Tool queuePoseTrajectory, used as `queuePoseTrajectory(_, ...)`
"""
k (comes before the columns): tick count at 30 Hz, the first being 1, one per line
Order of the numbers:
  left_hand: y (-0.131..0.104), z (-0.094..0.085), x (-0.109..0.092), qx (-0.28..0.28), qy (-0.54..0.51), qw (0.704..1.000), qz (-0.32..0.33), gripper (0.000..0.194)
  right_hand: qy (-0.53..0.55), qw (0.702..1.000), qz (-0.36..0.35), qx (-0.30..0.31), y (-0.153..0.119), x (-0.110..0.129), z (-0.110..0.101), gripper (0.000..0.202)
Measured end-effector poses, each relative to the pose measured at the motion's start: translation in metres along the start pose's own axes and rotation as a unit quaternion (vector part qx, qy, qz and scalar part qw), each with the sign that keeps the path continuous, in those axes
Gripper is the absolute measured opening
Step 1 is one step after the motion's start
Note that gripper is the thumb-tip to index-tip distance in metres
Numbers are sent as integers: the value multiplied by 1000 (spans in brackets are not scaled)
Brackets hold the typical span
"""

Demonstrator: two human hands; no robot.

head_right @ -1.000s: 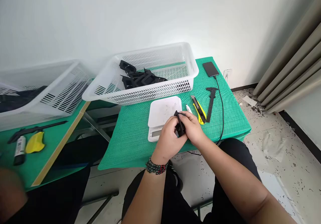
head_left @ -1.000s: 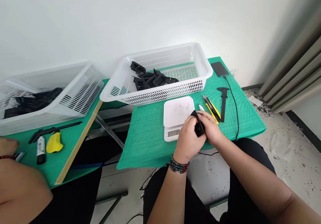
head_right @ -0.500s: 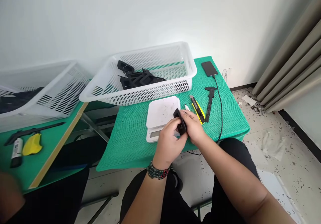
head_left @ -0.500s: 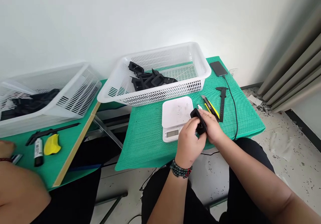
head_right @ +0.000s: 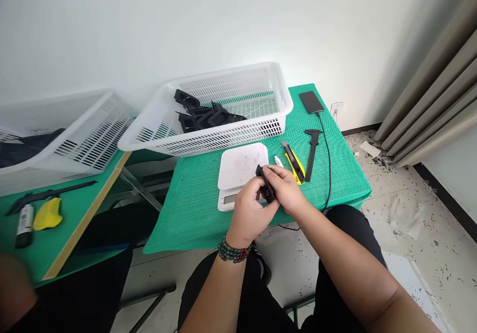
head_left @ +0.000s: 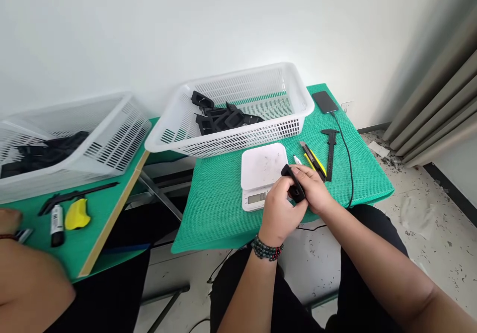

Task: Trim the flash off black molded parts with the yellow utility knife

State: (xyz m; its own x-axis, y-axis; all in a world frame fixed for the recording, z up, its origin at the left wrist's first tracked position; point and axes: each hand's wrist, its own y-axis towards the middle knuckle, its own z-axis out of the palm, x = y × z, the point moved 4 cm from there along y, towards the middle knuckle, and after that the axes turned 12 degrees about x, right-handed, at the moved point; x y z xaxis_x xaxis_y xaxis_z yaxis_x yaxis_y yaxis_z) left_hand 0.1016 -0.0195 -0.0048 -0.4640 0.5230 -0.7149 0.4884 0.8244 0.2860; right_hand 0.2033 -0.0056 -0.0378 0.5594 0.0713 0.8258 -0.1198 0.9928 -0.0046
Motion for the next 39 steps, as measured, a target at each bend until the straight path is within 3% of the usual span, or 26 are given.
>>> queuePoseTrajectory(9,0,2,0,-11,25,999,23,16,4,1000,-9,4,-1,4,-1,46)
queuePoseTrajectory(16,-4,4,-7,-81,48,991,93,24,-19,999,-32,14,-1,10,-5,44)
queuePoseTrajectory(20,-5,6,-9,-84,55,992,74,23,-34,998,-46,15,-1,12,-7,43)
queuePoseTrajectory(26,-3,6,-10,-57,36,997,38,19,-23,998,-11,52,-2,7,-6,43)
queuePoseTrajectory(39,-4,5,-11,-87,49,991,87,26,5,999,-24,46,-3,9,-5,44)
